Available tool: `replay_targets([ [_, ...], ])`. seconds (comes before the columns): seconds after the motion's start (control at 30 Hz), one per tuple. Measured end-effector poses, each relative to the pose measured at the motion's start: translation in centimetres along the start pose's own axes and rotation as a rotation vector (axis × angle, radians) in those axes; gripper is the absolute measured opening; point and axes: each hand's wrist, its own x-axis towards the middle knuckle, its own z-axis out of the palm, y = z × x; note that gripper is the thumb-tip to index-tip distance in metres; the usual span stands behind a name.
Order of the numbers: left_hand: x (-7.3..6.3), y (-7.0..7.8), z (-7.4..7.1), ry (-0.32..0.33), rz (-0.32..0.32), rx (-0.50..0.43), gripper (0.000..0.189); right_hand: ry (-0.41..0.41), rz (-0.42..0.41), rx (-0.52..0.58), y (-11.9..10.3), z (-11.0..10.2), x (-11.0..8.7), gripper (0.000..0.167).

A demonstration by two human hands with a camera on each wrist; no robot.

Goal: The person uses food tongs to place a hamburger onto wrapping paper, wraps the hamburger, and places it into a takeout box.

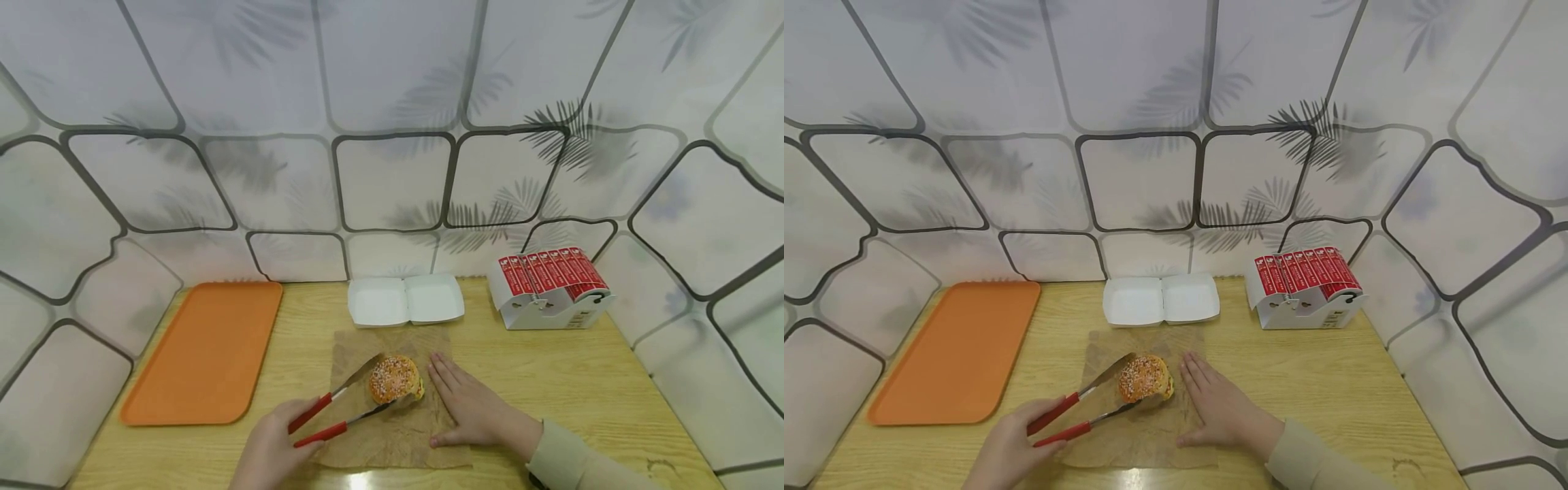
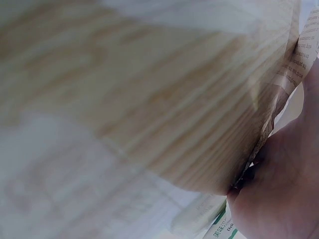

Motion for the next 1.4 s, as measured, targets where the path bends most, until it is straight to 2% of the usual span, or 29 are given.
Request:
replay_targets([
  [0.33,0.5,0.3,-1.5,0.048,0.019,0.012,0.062,-0.008,0.008,0.003,-0.1,-0.1,0.1,0.128],
  [0.53,1.0,-0.5,-2.3,0.095,0.049,-0.019,0.061,-0.005,0.008,0.005,-0.1,0.0,0.1,0.128],
  [0.63,1.3,-1.0,-2.9,0.11,0.045,-0.024,0.06,-0.013,0.015,0.015,-0.1,0.1,0.1,0.128],
  [0.93,1.9,-2.9,-4.4,0.141,-0.007,-0.011,0.058,-0.022,0.023,0.028,0.0,0.2,0.2,0.129],
  [1.27,2.5,-5.1,-5.3,0.191,-0.043,-0.001,0.057,-0.024,0.021,0.035,-0.2,-0.2,0.2,0.128],
  [1.4,2.7,-6.0,-5.6,0.189,-0.091,-0.006,0.058,-0.022,0.02,0.034,-0.2,-0.2,0.2,0.128],
])
